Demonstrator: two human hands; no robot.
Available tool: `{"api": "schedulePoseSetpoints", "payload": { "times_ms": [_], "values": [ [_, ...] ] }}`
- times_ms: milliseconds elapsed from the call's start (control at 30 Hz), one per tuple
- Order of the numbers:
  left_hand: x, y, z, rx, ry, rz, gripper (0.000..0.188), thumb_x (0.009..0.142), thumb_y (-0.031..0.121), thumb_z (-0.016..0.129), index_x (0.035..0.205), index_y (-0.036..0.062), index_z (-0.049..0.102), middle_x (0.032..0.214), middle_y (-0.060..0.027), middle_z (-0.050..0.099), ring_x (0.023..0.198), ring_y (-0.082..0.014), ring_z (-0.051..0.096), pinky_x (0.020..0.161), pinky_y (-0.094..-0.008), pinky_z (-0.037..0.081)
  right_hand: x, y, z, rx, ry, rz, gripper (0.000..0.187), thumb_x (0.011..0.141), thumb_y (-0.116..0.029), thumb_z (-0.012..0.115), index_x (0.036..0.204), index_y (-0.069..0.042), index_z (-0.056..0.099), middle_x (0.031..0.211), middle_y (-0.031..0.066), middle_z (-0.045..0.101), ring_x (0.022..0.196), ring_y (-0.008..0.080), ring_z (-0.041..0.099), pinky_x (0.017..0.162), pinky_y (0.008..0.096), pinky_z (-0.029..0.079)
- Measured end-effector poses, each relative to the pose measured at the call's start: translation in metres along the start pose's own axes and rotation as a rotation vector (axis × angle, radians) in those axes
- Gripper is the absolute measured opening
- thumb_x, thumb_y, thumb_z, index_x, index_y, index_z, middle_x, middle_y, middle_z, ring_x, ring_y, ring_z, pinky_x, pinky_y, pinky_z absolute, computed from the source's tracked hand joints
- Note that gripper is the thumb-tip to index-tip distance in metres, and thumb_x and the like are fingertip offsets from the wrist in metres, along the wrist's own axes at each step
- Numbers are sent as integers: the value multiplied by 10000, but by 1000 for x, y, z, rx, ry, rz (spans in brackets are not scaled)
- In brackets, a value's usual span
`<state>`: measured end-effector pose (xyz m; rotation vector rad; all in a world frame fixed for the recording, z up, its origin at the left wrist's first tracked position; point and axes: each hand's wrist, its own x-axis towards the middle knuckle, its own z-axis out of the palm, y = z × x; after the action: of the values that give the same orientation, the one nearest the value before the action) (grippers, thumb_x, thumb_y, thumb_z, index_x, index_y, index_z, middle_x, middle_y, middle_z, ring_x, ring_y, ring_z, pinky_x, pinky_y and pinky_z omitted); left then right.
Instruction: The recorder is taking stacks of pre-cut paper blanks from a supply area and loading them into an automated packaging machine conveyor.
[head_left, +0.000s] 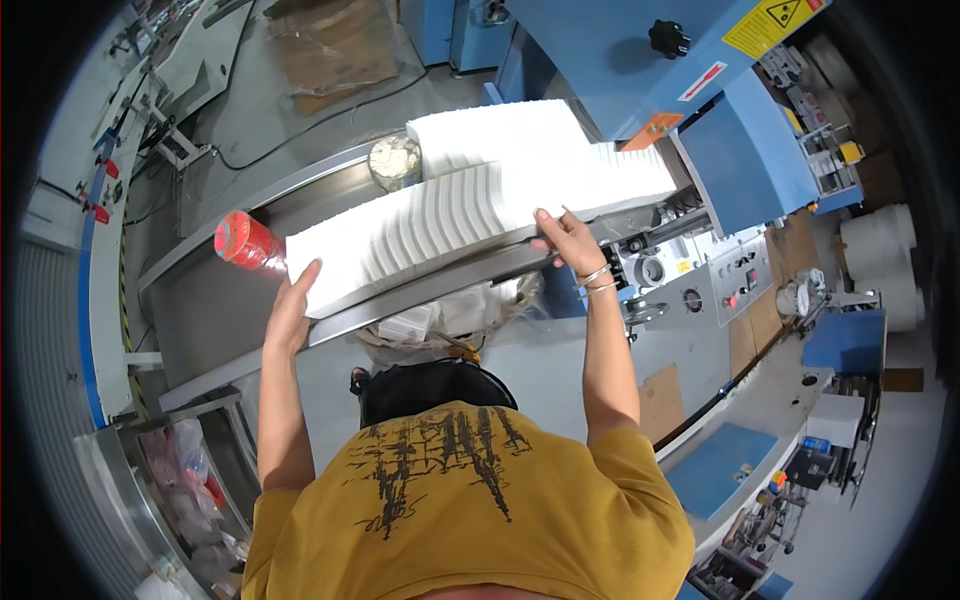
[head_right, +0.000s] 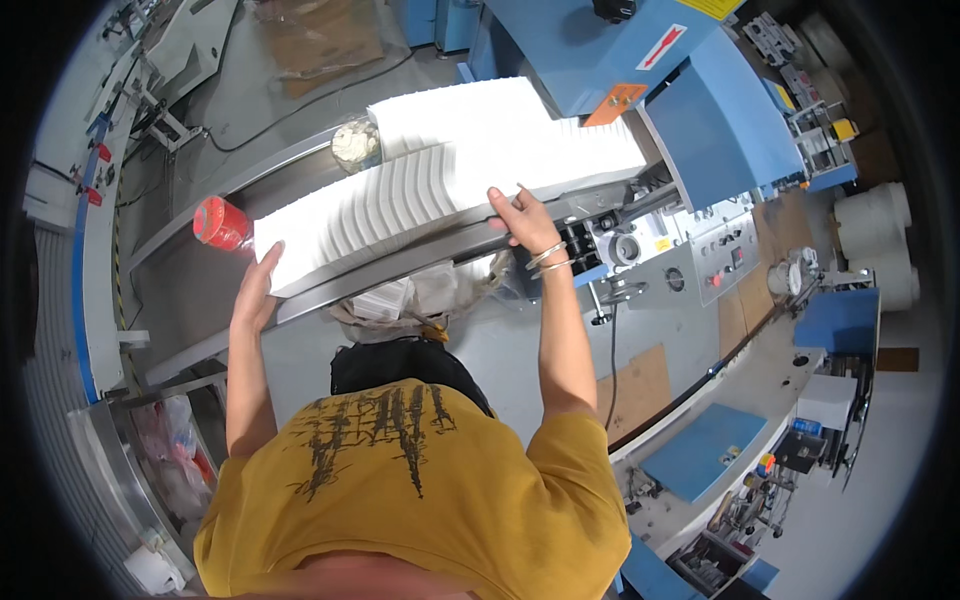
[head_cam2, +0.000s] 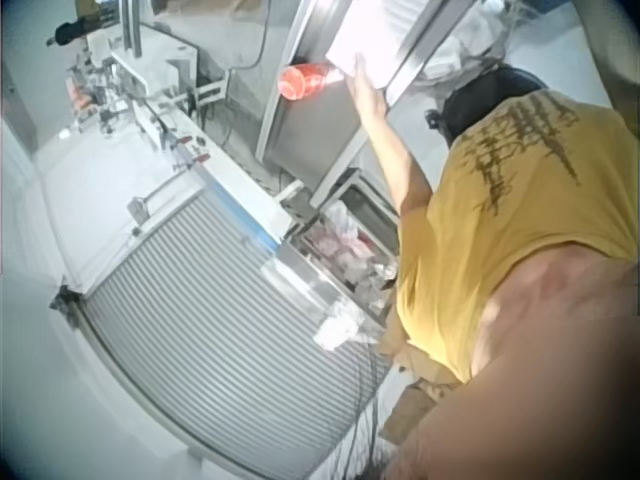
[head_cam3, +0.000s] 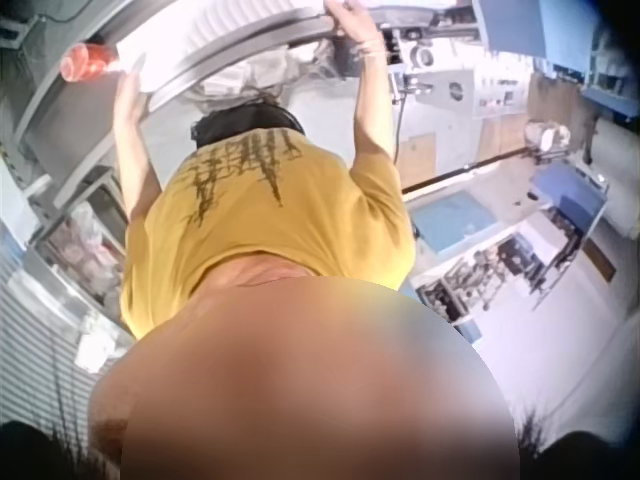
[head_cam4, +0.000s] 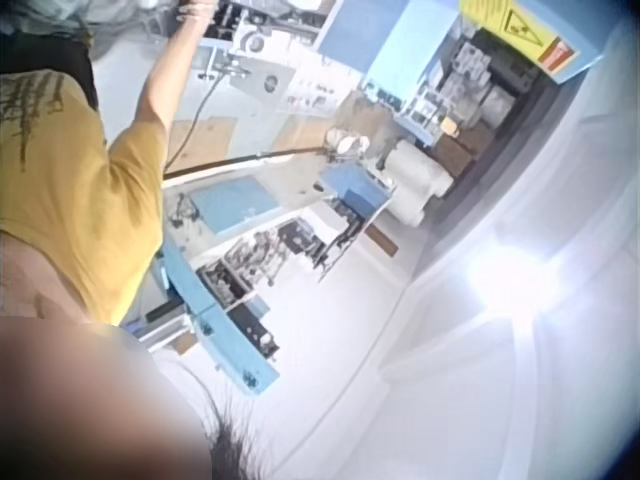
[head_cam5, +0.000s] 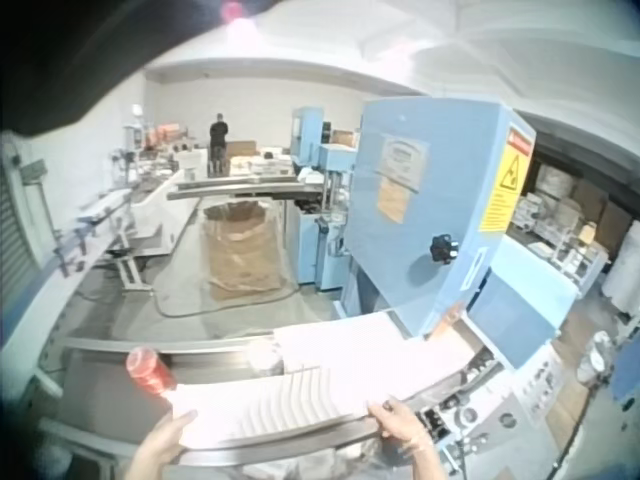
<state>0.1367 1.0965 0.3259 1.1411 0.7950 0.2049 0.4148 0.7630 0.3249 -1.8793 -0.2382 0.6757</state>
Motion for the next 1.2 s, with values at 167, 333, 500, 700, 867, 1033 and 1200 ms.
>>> {"api": "schedulePoseSetpoints", "payload": {
  "times_ms": [167, 333, 500, 700, 867, 1033, 1200],
  "values": [
    [3, 5, 3, 209, -22, 49, 876, 837, 364, 696, 1448, -31, 207, 1440, -151, 359, 1360, -244, 285, 1121, -343, 186, 10, -12, -14, -236, -112, 92, 1115, 756, -677, 621, 1305, 228, 272, 941, 196, 619, 710, 170, 687, 420, 193, 432],
    [6, 13, 2, 292, -82, 79, 913, 789, 389, 730, 1440, -20, 237, 1430, -164, 378, 1331, -262, 336, 1108, -352, 219, 10, -21, -8, -213, -184, 96, 1154, 709, -669, 671, 1367, 151, 195, 1135, 234, 579, 715, 189, 697, 381, 183, 396],
    [5, 24, -10, 334, -76, 63, 886, 781, 372, 736, 1438, 4, 270, 1430, -155, 386, 1332, -261, 341, 1106, -355, 221, -4, -45, 15, -284, -229, 106, 1037, 693, -634, 710, 1379, 29, 302, 1091, 178, 608, 587, 129, 645, 370, 169, 371],
    [-2, 36, -69, 315, -88, 25, 844, 783, 354, 736, 1421, 1, 313, 1405, -149, 423, 1320, -255, 361, 1100, -359, 232, -32, -63, 74, -339, -306, 139, 937, 696, -613, 718, 1358, -40, 385, 940, 87, 633, 502, 67, 533, 413, 186, 393],
    [-22, 40, -157, 259, -12, -1, 787, 789, 315, 738, 1399, -3, 356, 1369, -134, 467, 1297, -241, 394, 1093, -350, 248, -41, -67, 150, -265, -493, -86, 853, 795, -526, 671, 1428, -84, 307, 878, 38, 629, 517, 83, 492, 463, 214, 435],
    [-41, 55, -259, 188, 57, -53, 772, 777, 325, 758, 1372, -12, 399, 1335, -120, 498, 1249, -232, 443, 1053, -335, 308, 12, -50, 192, -375, -603, -37, 788, 861, -607, 532, 1373, -30, 373, 828, 26, 619, 570, 90, 488, 541, 222, 445],
    [-45, 57, -279, 139, 127, -91, 810, 783, 354, 752, 1391, -12, 362, 1353, -132, 473, 1260, -235, 426, 1048, -337, 317, 33, -59, 234, -29, -406, -2, 782, 876, -612, 513, 1352, 0, 415, 1125, 97, 596, 1013, 168, 552, 839, 278, 449]
  ]
}}
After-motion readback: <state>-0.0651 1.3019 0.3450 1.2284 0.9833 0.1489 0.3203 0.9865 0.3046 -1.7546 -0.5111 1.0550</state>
